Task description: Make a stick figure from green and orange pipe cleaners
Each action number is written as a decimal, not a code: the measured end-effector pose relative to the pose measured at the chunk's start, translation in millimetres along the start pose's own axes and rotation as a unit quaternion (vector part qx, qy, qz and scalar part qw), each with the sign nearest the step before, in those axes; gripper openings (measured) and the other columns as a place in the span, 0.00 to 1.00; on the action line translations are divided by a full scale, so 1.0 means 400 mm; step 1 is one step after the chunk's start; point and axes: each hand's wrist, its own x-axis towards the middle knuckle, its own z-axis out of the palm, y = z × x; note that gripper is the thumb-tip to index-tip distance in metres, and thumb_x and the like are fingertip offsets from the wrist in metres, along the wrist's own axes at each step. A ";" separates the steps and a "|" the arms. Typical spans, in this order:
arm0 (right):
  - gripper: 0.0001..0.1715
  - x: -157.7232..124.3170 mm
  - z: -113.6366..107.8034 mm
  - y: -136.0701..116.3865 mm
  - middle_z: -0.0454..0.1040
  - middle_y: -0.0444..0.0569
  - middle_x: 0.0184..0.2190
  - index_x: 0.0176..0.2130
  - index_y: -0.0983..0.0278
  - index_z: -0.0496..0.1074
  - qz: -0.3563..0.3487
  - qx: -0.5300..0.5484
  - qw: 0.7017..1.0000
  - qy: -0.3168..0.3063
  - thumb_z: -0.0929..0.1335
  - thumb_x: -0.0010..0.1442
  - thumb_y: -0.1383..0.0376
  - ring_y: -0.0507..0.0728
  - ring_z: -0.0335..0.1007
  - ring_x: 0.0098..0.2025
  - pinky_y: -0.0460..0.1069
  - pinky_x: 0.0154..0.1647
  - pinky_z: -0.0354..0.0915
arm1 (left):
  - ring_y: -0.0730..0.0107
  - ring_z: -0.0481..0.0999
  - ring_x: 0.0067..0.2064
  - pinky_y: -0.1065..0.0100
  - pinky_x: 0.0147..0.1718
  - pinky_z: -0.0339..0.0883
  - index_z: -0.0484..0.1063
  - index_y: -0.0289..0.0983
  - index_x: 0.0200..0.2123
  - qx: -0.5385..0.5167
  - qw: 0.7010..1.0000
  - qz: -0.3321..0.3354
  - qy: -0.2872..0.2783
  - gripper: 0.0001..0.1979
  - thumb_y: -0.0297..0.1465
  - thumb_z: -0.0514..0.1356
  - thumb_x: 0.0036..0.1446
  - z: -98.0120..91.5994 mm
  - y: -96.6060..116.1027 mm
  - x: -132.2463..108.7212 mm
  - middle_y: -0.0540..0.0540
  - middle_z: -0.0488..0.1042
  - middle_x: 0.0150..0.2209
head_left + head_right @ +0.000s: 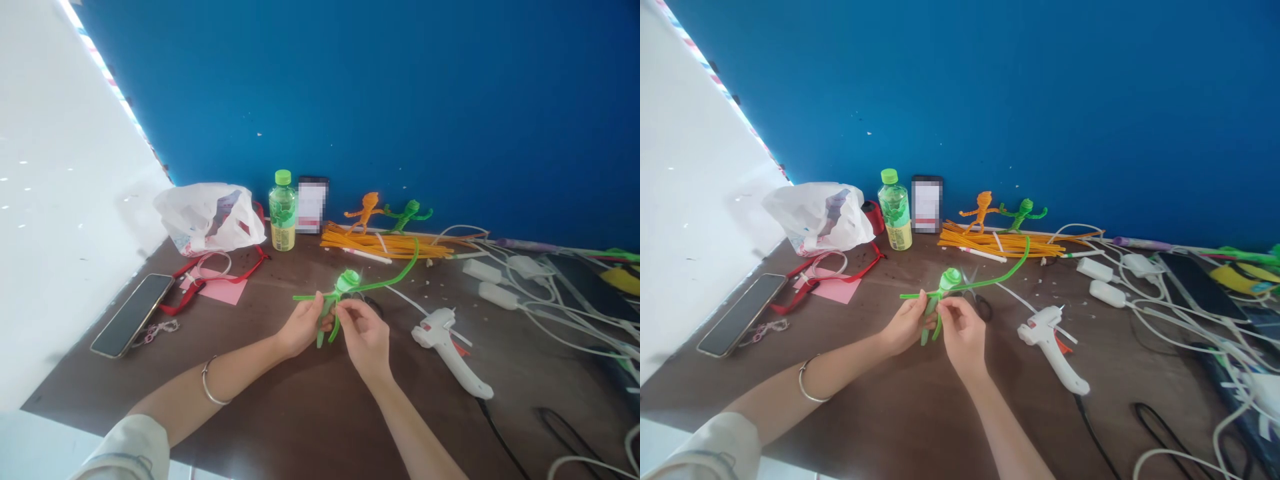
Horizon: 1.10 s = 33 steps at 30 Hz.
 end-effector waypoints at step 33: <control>0.07 -0.005 0.012 -0.006 0.73 0.46 0.25 0.28 0.66 0.71 0.035 0.008 0.998 0.060 0.69 0.48 0.63 0.52 0.69 0.27 0.47 0.31 0.67 | 0.87 0.46 0.18 0.82 0.15 0.44 0.62 0.30 0.25 -0.116 0.988 -0.093 0.027 0.19 0.42 0.57 0.50 -0.010 0.003 -0.002 0.54 0.55 0.21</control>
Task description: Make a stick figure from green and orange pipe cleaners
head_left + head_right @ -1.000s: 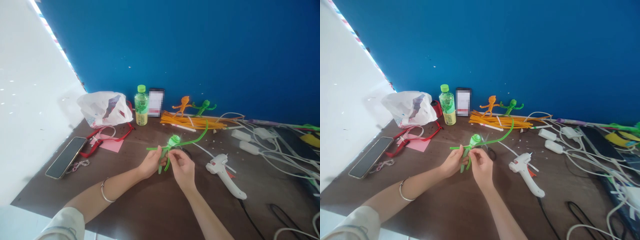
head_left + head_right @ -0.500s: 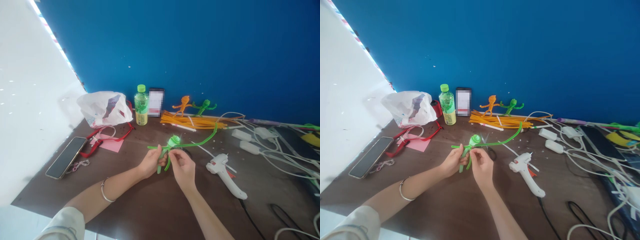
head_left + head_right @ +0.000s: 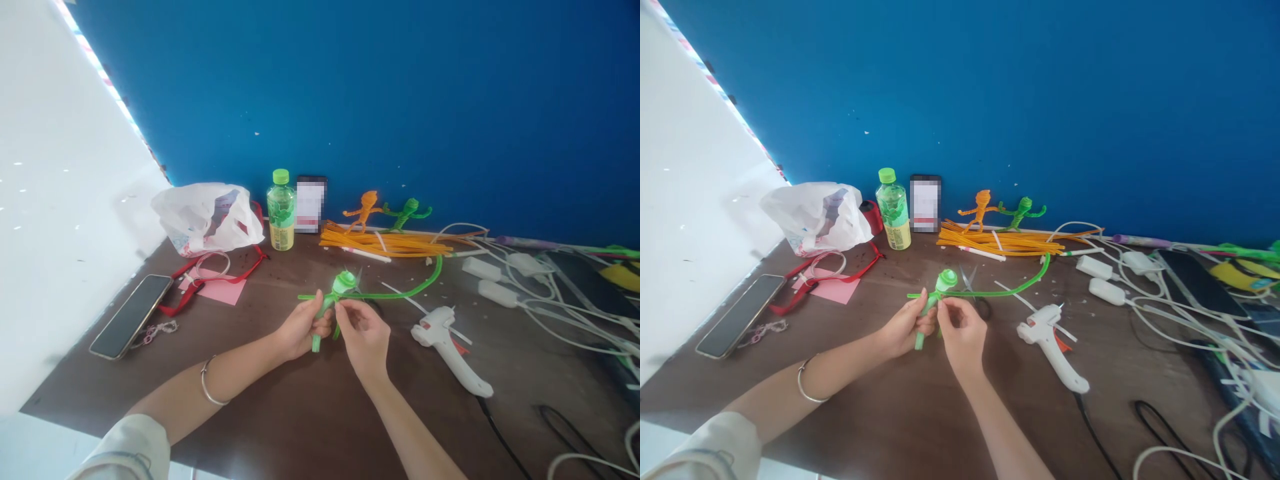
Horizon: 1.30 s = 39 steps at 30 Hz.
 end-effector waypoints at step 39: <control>0.14 0.003 0.006 0.005 0.69 0.43 0.17 0.23 0.66 0.69 0.078 0.075 0.994 -0.025 0.69 0.47 0.57 0.50 0.65 0.21 0.45 0.21 0.60 | 0.86 0.44 0.19 0.78 0.16 0.39 0.59 0.32 0.20 0.102 0.995 0.021 0.005 0.19 0.41 0.60 0.48 0.011 0.001 -0.011 0.56 0.50 0.18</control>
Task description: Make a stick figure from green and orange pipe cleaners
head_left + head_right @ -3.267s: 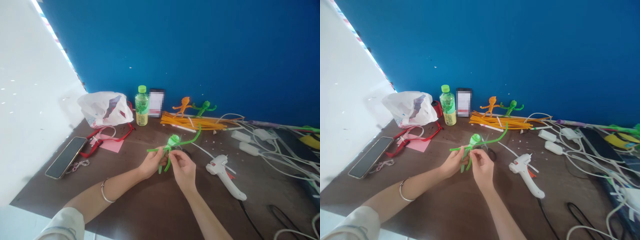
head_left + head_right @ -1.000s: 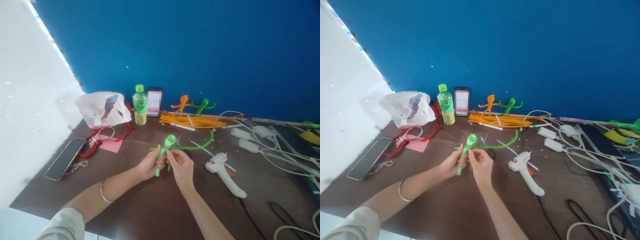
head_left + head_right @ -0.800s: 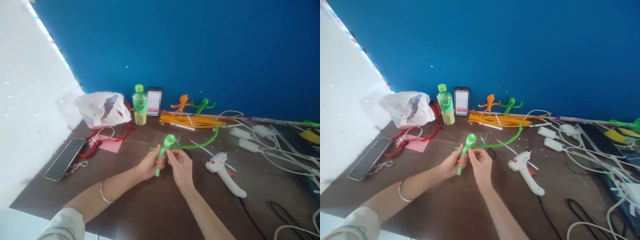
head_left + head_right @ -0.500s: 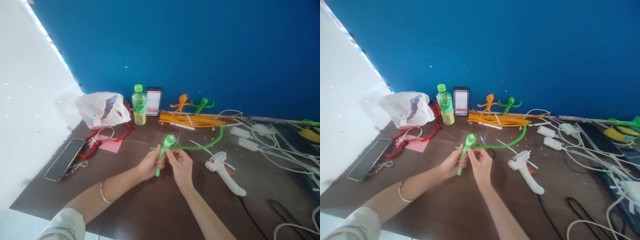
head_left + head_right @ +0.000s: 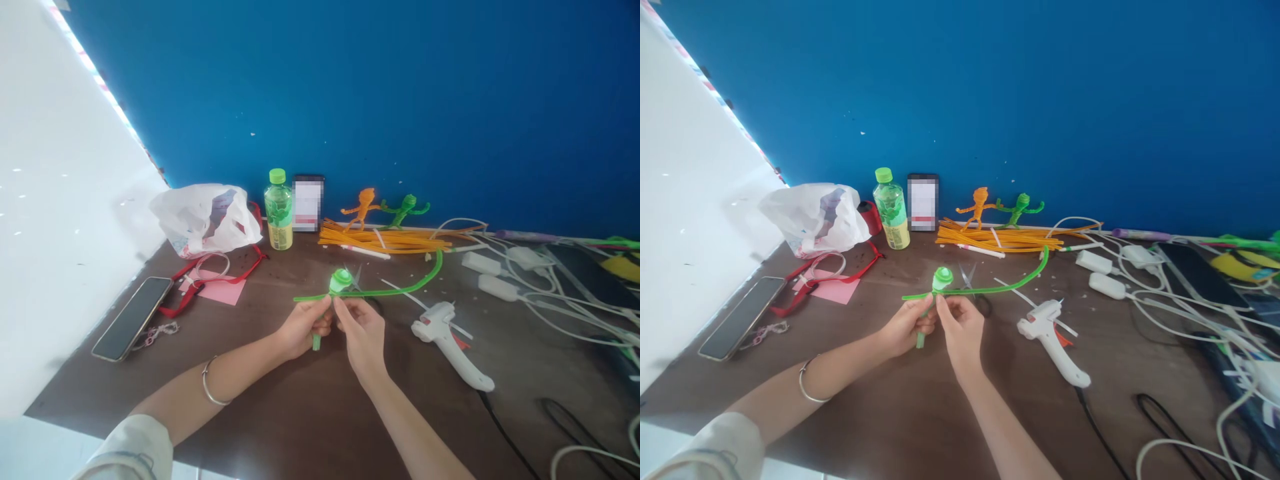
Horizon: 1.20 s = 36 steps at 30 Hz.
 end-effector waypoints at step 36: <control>0.12 -0.006 -0.003 -0.009 0.72 0.46 0.22 0.24 0.66 0.70 -0.019 -0.023 1.000 0.003 0.71 0.45 0.59 0.53 0.68 0.25 0.47 0.27 0.64 | 0.86 0.45 0.16 0.76 0.16 0.39 0.59 0.33 0.15 0.082 0.986 0.057 0.130 0.22 0.45 0.60 0.43 -0.001 -0.014 0.007 0.57 0.48 0.13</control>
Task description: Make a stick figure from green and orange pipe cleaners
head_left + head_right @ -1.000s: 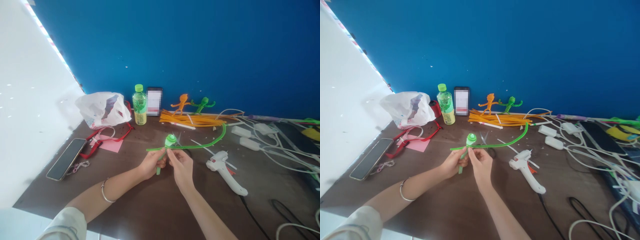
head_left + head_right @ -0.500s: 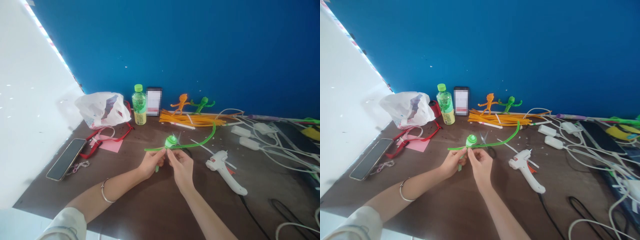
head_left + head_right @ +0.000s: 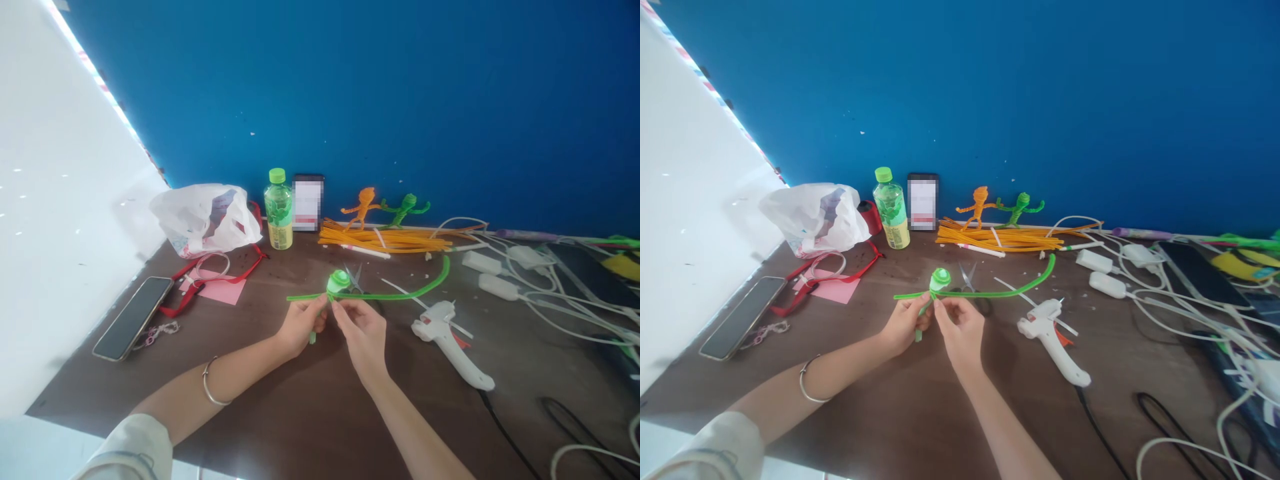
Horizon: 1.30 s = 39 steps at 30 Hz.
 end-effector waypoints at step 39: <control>0.12 0.004 0.011 0.012 0.66 0.42 0.19 0.26 0.64 0.65 0.021 0.027 0.994 -0.100 0.66 0.51 0.58 0.50 0.63 0.21 0.45 0.23 0.61 | 0.85 0.48 0.16 0.76 0.16 0.41 0.58 0.33 0.16 -0.002 1.000 0.029 0.003 0.21 0.44 0.58 0.47 -0.003 0.001 0.000 0.56 0.51 0.15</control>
